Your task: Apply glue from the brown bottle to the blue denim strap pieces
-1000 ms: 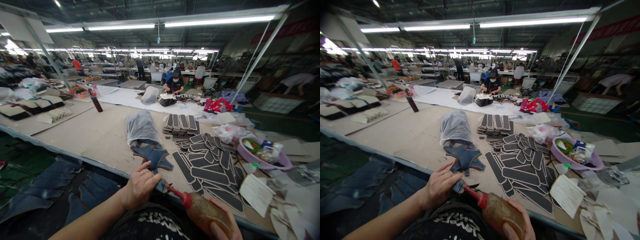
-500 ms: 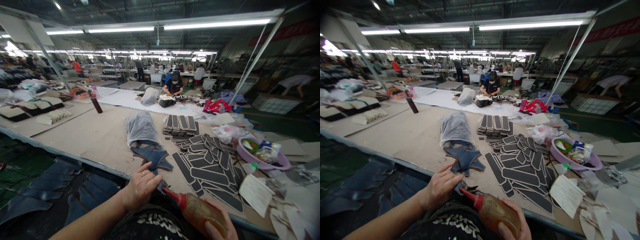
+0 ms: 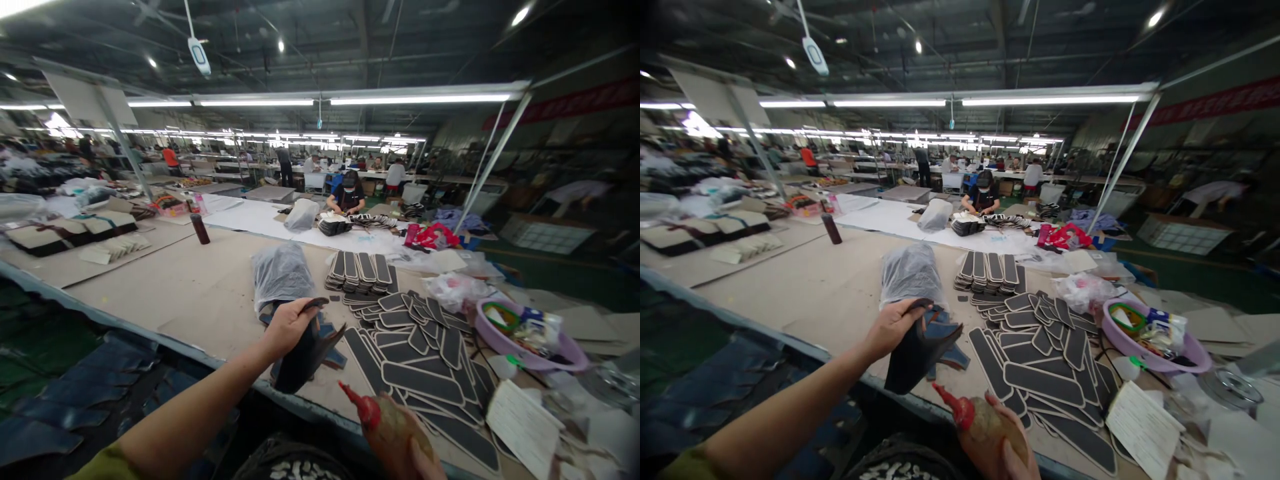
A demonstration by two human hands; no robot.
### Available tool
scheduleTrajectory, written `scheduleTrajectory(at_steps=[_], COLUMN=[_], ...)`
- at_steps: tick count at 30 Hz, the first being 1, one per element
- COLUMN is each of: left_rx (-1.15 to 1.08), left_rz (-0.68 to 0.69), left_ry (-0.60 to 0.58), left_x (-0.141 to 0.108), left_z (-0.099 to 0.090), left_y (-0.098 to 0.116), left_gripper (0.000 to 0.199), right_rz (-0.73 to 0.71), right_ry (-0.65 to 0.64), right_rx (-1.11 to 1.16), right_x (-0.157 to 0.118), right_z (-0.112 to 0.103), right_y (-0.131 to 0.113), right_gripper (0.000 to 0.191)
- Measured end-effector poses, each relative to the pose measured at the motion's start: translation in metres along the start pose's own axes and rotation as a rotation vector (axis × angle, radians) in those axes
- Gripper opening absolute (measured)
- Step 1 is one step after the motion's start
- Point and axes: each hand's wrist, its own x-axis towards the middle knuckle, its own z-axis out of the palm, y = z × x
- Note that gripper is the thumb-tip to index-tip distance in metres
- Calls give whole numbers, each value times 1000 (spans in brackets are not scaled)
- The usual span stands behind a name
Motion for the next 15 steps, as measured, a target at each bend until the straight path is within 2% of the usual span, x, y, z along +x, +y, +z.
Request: scheduleTrajectory(at_steps=[2, 5, 8, 12, 13, 15], left_rx=[-164, -433, -539, -551, -548, -531], left_rz=[-105, -305, -401, -421, -427, -431], left_ry=[-91, -307, -469, -533, -541, -530], left_x=[11, 28, 44, 58, 60, 67], left_z=[2, 11, 22, 37, 40, 44], left_y=[9, 11, 8, 8, 8, 5], left_gripper=[28, 32, 42, 52, 53, 52], right_rz=[-52, -79, -99, -178, -214, -282], right_ry=[-54, -171, -315, -472, -504, -527], right_rx=[-44, -137, -319, -748, -824, -881], right_x=[10, 27, 48, 75, 77, 76], right_z=[5, 16, 27, 43, 48, 58], right_y=[0, -6, -17, -27, -29, -29], right_gripper=[48, 50, 53, 69, 67, 49])
